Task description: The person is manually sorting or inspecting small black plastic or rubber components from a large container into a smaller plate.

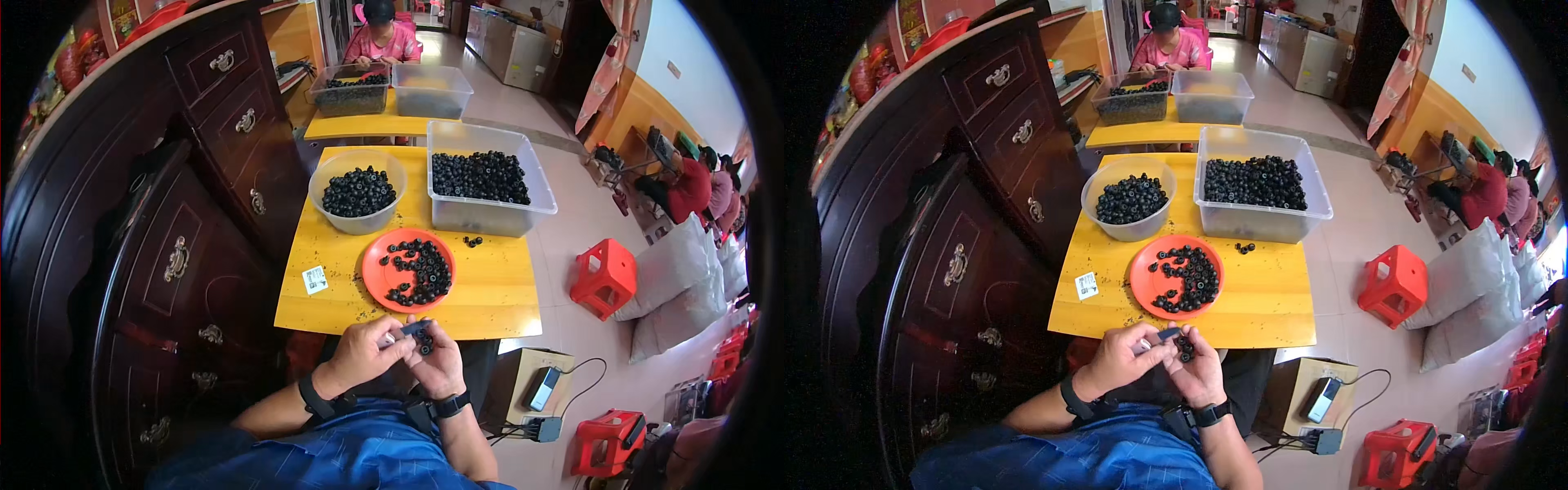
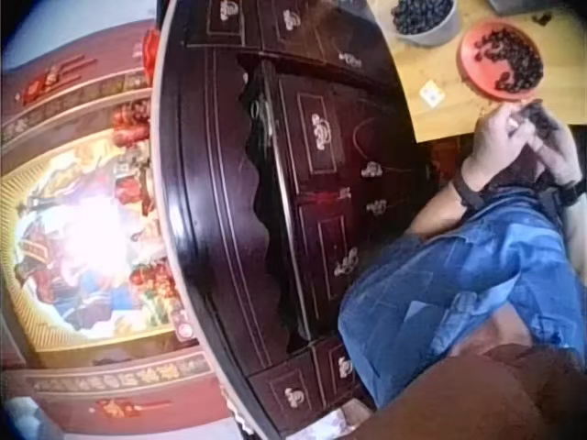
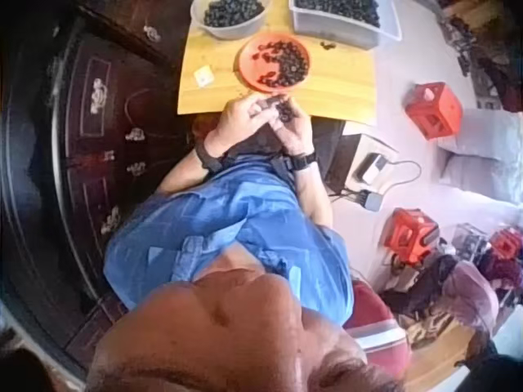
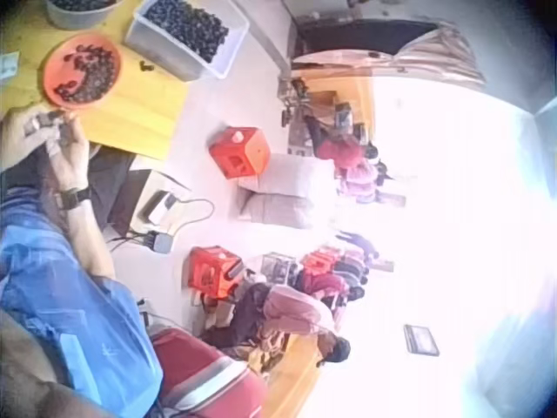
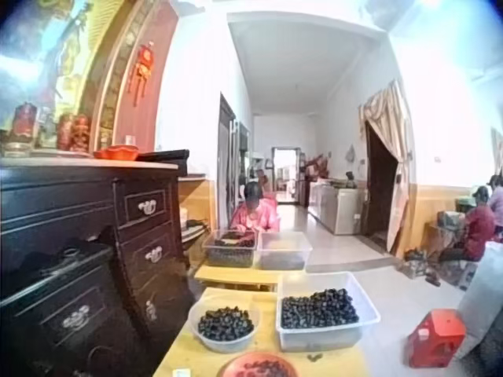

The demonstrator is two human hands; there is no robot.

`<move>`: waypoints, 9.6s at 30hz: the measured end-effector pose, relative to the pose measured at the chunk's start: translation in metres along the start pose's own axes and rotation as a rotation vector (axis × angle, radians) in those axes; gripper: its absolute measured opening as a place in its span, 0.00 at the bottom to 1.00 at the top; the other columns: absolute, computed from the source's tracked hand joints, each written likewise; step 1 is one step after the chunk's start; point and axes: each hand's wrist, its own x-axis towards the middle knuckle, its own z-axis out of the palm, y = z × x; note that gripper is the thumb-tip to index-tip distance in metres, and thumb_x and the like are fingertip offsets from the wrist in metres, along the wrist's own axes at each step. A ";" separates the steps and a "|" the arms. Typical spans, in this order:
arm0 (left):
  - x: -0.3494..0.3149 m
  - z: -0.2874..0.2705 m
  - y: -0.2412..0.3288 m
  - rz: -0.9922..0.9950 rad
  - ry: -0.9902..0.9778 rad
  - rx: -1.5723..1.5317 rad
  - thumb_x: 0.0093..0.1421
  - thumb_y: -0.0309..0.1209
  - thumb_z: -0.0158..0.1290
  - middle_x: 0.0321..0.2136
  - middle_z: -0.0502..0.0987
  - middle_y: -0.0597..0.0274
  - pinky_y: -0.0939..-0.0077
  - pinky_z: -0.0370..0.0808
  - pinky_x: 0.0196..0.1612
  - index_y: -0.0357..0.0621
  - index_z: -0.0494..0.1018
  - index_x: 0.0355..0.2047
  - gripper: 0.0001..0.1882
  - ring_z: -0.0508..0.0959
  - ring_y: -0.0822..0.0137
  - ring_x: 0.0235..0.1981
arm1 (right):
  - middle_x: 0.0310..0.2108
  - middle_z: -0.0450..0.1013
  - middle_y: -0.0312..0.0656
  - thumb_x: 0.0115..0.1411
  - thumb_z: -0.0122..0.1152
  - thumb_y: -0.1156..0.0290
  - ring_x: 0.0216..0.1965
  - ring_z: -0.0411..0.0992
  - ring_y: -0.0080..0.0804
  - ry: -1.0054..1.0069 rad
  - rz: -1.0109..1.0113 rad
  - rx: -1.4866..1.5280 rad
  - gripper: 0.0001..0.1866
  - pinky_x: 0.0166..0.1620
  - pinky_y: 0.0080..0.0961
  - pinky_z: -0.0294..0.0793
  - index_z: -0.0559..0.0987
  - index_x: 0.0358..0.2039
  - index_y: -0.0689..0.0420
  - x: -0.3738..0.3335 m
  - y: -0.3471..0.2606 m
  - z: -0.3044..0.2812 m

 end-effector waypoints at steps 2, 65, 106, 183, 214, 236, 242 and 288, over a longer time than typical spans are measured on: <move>0.004 -0.008 0.011 0.000 0.033 -0.181 0.61 0.24 0.58 0.31 0.81 0.61 0.75 0.80 0.32 0.38 0.74 0.44 0.12 0.84 0.66 0.29 | 0.42 0.75 0.42 0.69 0.54 0.62 0.37 0.75 0.32 0.032 0.077 -0.045 0.13 0.37 0.25 0.78 0.76 0.42 0.59 -0.001 -0.001 0.000; 0.017 -0.001 -0.006 0.077 -0.068 0.069 0.56 0.43 0.65 0.20 0.78 0.54 0.68 0.75 0.25 0.40 0.75 0.30 0.18 0.81 0.59 0.21 | 0.35 0.75 0.34 0.70 0.53 0.65 0.22 0.62 0.12 -0.111 -0.072 -0.479 0.08 0.24 0.09 0.63 0.74 0.43 0.54 -0.011 0.005 0.011; 0.018 -0.004 -0.021 -0.139 -0.146 -0.386 0.60 0.30 0.61 0.25 0.76 0.67 0.79 0.72 0.32 0.37 0.74 0.37 0.10 0.74 0.78 0.28 | 0.31 0.69 0.29 0.70 0.52 0.62 0.22 0.59 0.14 -0.058 0.005 -0.543 0.06 0.24 0.11 0.58 0.72 0.39 0.50 0.001 0.005 0.022; 0.021 0.009 -0.020 0.023 0.128 -0.050 0.54 0.31 0.66 0.22 0.79 0.57 0.71 0.77 0.28 0.40 0.73 0.35 0.14 0.82 0.62 0.23 | 0.32 0.69 0.31 0.70 0.53 0.59 0.24 0.61 0.16 -0.012 0.015 -0.304 0.12 0.23 0.12 0.61 0.74 0.44 0.53 0.005 -0.005 0.000; 0.023 -0.005 -0.021 0.024 -0.159 0.158 0.57 0.50 0.60 0.19 0.79 0.57 0.60 0.74 0.28 0.45 0.76 0.29 0.19 0.80 0.52 0.23 | 0.32 0.72 0.31 0.68 0.56 0.70 0.22 0.62 0.12 -0.064 -0.033 -0.421 0.03 0.22 0.10 0.59 0.72 0.38 0.52 0.006 -0.001 -0.002; 0.020 0.003 -0.025 -0.031 -0.072 -0.160 0.55 0.29 0.63 0.22 0.76 0.59 0.77 0.73 0.30 0.40 0.75 0.44 0.16 0.77 0.70 0.23 | 0.32 0.71 0.30 0.69 0.55 0.64 0.23 0.60 0.13 -0.070 0.012 -0.444 0.06 0.25 0.11 0.60 0.73 0.38 0.52 0.006 0.002 0.007; 0.021 0.011 -0.040 -0.135 -0.071 -0.408 0.55 0.29 0.63 0.22 0.76 0.60 0.76 0.73 0.30 0.39 0.75 0.45 0.18 0.76 0.70 0.22 | 0.32 0.70 0.30 0.69 0.56 0.63 0.23 0.60 0.14 -0.143 0.034 -0.407 0.07 0.25 0.11 0.60 0.73 0.38 0.51 0.008 0.000 -0.003; 0.019 0.006 -0.020 -0.015 -0.009 0.169 0.56 0.33 0.61 0.21 0.79 0.59 0.63 0.76 0.27 0.44 0.75 0.39 0.12 0.81 0.55 0.23 | 0.42 0.75 0.38 0.67 0.57 0.62 0.41 0.74 0.30 -0.002 0.215 -0.253 0.15 0.46 0.31 0.75 0.75 0.49 0.56 0.015 -0.001 -0.021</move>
